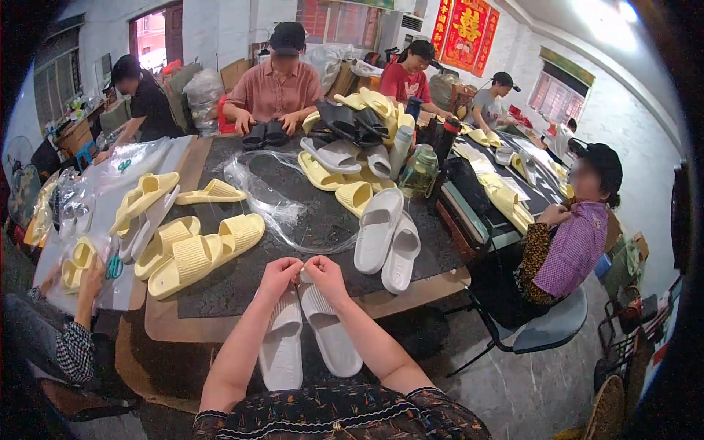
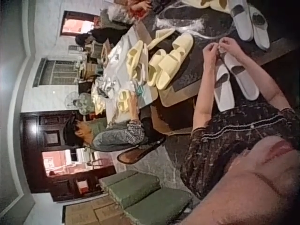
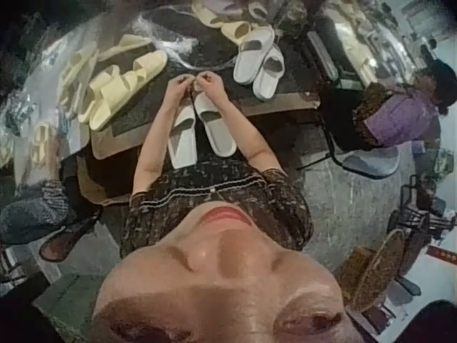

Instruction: Inspecting and sorting various colors of rubber slippers at a factory workstation.

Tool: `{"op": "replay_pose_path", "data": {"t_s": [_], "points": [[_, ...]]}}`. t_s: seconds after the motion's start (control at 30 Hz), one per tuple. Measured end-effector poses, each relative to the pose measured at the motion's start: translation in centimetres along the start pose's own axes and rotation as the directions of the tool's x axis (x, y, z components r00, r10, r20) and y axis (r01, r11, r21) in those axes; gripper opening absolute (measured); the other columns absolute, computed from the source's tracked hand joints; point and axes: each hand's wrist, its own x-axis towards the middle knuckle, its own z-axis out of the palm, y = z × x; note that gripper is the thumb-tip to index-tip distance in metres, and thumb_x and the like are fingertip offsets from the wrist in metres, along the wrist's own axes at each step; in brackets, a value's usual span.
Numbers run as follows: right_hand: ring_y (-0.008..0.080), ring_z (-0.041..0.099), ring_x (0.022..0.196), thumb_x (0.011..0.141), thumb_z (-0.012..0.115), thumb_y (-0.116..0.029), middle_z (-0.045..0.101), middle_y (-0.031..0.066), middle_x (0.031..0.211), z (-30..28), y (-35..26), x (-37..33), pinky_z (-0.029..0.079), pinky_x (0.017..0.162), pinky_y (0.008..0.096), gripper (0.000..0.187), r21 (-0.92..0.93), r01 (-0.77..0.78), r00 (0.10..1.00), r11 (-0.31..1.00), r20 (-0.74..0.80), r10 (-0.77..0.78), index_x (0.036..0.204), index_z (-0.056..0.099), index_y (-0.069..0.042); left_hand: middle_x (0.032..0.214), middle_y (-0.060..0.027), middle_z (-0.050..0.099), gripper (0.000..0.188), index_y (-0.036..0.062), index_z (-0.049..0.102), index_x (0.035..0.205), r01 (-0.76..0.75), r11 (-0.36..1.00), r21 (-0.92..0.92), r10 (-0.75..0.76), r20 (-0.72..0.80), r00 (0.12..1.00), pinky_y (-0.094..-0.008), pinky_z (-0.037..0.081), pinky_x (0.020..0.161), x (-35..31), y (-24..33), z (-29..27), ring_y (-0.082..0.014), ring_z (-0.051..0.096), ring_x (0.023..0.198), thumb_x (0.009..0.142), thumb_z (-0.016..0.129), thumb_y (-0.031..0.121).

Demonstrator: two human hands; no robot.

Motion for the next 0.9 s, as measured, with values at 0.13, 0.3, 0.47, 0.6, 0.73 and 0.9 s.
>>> {"op": "replay_pose_path", "data": {"t_s": [0.13, 0.3, 0.47, 0.6, 0.73, 0.9], "points": [[0.0037, 0.053, 0.071, 0.089, 0.060, -0.013, 0.060, -0.0027, 0.080, -0.1, -0.1, -0.2, 0.043, 0.063, 0.0198, 0.011, -0.043, 0.011, 1.000, 0.999, -0.028, -0.012, 0.089, 0.062, -0.002, 0.071, 0.0044, 0.058, 0.016, 0.0040, 0.066, 0.091, 0.020, 1.000, 0.022, -0.020, -0.019, 1.000, -0.0182, 0.038, 0.057, -0.5, 0.6, 0.4, -0.0033, 0.049, 0.063, 0.089, 0.063, 0.020], [0.0033, 0.052, 0.070, 0.089, 0.061, -0.014, 0.058, -0.0033, 0.079, 0.4, -0.9, -0.6, 0.042, 0.064, 0.0190, 0.012, 0.042, -0.031, 0.999, 0.999, 0.014, 0.030, 0.090, 0.063, -0.002, 0.072, 0.0047, 0.058, 0.016, 0.0047, 0.067, 0.092, -0.018, 1.000, 0.023, 0.019, -0.040, 0.999, -0.0180, 0.038, 0.057, -0.2, 0.0, -0.3, -0.0033, 0.050, 0.063, 0.087, 0.064, 0.020], [0.0030, 0.052, 0.070, 0.089, 0.061, -0.014, 0.058, -0.0033, 0.077, -0.2, -0.9, -0.3, 0.041, 0.063, 0.0184, 0.012, 0.065, -0.019, 0.999, 0.998, 0.038, 0.016, 0.089, 0.062, -0.002, 0.074, 0.0043, 0.059, 0.015, 0.0039, 0.067, 0.090, 0.039, 0.999, -0.012, -0.040, -0.048, 0.998, -0.0178, 0.038, 0.058, -0.3, 0.8, 0.2, -0.0031, 0.050, 0.064, 0.086, 0.063, 0.018], [0.0034, 0.053, 0.070, 0.088, 0.060, -0.012, 0.058, -0.0031, 0.078, 0.1, -1.3, -0.2, 0.042, 0.063, 0.0185, 0.010, 0.052, -0.025, 0.998, 0.998, 0.061, 0.021, 0.089, 0.062, -0.002, 0.073, 0.0040, 0.059, 0.014, 0.0039, 0.067, 0.089, 0.014, 1.000, -0.017, -0.015, -0.030, 0.999, -0.0180, 0.038, 0.058, 0.2, 0.1, -0.5, -0.0033, 0.050, 0.064, 0.085, 0.063, 0.017], [0.0041, 0.053, 0.069, 0.089, 0.060, -0.012, 0.058, -0.0031, 0.076, 0.0, -0.3, -0.5, 0.042, 0.063, 0.0193, 0.010, 0.071, -0.014, 0.998, 0.997, 0.059, 0.010, 0.088, 0.062, -0.003, 0.073, 0.0031, 0.060, 0.015, 0.0035, 0.068, 0.088, 0.089, 0.995, -0.042, -0.090, -0.025, 0.996, -0.0191, 0.039, 0.059, 0.1, -0.6, -0.7, -0.0042, 0.050, 0.064, 0.084, 0.065, 0.017], [0.0048, 0.053, 0.069, 0.089, 0.059, -0.013, 0.059, -0.0020, 0.076, -0.1, -0.5, -0.1, 0.043, 0.063, 0.0199, 0.011, 0.033, 0.002, 0.997, 0.999, 0.075, -0.004, 0.088, 0.062, -0.002, 0.075, 0.0029, 0.061, 0.014, 0.0035, 0.068, 0.088, 0.032, 0.999, -0.012, -0.031, 0.002, 1.000, -0.0193, 0.040, 0.060, 0.3, 0.1, -0.7, -0.0045, 0.051, 0.064, 0.084, 0.065, 0.017]]}}
